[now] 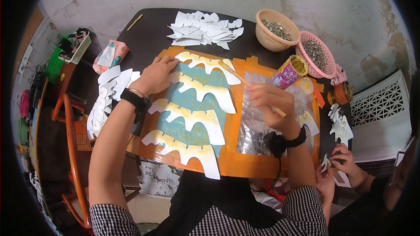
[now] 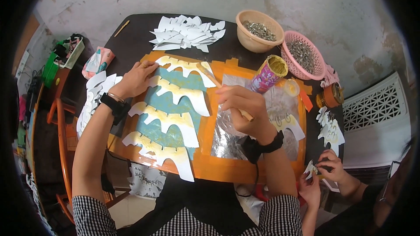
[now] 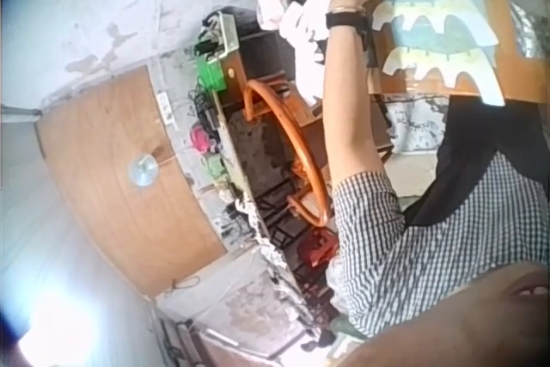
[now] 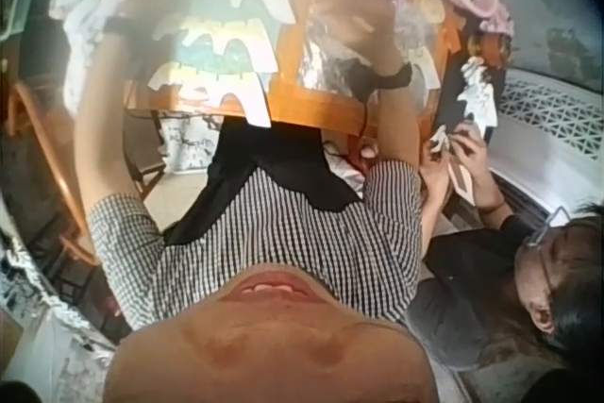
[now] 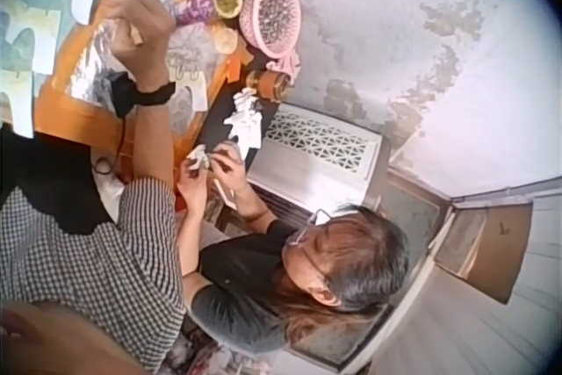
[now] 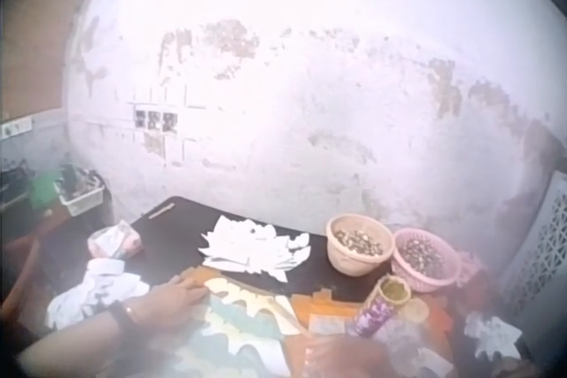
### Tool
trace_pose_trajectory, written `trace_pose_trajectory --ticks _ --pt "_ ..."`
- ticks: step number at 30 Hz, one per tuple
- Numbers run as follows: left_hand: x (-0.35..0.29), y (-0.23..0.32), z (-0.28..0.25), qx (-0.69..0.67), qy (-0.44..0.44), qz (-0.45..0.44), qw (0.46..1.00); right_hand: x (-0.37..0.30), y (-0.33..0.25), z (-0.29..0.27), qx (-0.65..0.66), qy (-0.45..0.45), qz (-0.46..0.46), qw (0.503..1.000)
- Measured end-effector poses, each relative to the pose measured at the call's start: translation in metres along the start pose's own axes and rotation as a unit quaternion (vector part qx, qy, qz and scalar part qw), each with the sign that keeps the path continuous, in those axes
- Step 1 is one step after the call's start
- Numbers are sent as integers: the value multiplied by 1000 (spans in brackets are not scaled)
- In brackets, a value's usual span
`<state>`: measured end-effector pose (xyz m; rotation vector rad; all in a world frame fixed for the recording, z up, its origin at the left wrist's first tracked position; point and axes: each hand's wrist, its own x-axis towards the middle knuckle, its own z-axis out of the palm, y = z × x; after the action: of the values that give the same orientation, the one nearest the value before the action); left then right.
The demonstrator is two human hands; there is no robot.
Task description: Applying glue to pattern pieces and attaching metal eyelets for shoe assembly.
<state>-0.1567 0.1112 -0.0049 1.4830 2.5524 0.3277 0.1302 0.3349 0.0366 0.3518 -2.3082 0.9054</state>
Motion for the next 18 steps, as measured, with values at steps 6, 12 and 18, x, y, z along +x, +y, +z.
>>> trace_pose_trajectory --ticks 6,12,18 --pt "1 -2 0 -3 0 -9 1000 4 -6 4 -2 31 -25 999" --pt "2 2 -2 -1 -3 -10 1000 10 8 12 23 19 -13 999" --pt "0 0 0 -3 1 -13 1000 2 3 -1 -18 8 5 1000"
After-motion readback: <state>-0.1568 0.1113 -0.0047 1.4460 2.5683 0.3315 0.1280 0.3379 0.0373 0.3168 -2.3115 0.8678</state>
